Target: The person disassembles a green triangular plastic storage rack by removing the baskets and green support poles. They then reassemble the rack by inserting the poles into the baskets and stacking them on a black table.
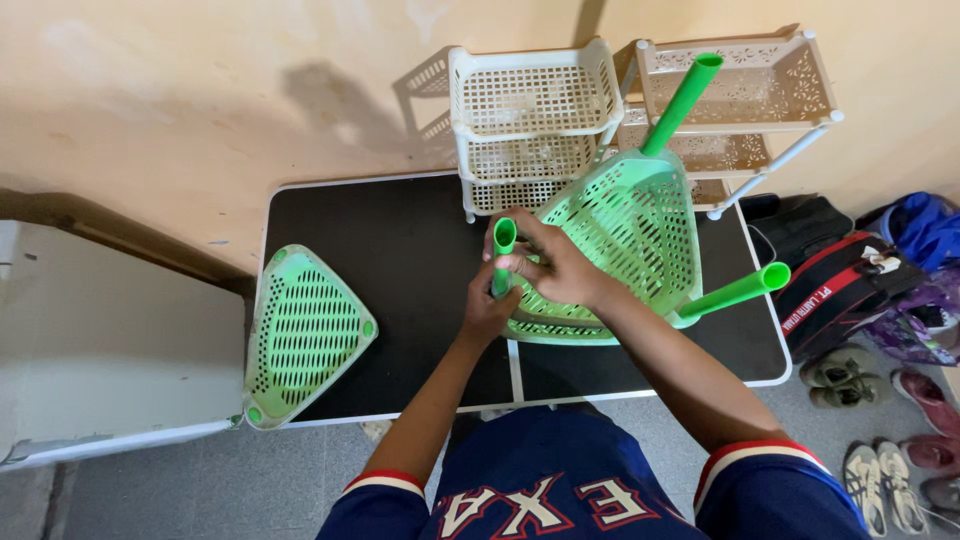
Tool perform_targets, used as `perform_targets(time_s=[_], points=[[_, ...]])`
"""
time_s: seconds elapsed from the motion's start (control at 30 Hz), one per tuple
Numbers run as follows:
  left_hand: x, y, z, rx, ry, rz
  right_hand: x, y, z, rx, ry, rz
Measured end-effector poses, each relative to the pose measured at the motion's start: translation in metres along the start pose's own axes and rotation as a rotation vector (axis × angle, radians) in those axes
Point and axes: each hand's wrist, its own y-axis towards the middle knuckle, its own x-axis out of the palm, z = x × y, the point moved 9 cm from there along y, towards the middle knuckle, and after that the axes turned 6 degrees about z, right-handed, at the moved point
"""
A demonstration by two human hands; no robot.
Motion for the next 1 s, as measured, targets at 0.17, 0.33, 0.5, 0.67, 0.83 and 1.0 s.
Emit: perform_targets(time_s=[0.17, 0.33, 0.5, 0.67, 0.83, 1.0], points=[[0.001, 0.000, 0.003, 0.152, 0.060, -0.003, -0.003, 0.004, -0.004, -0.018, 0.025, -0.012], [0.000, 0.005, -0.002, 0.041, 0.051, 0.009, -0.001, 0.007, -0.005, -0.039, -0.013, -0.031], [0.003, 0.007, -0.002, -0.083, 0.094, 0.003, -0.006, 0.012, -0.007, -0.064, -0.057, 0.001], [0.011, 0.007, 0.047, 0.177, 0.070, -0.029, -0.047, 0.032, -0.040, -0.187, 0.060, 0.149], [0.017, 0.009, 0.064, 0.153, 0.056, -0.055, -0.056, 0.032, -0.072, -0.208, 0.087, 0.150], [0.009, 0.008, 0.099, 0.322, 0.334, -0.053, -0.057, 0.040, -0.073, -0.173, 0.071, 0.188]])
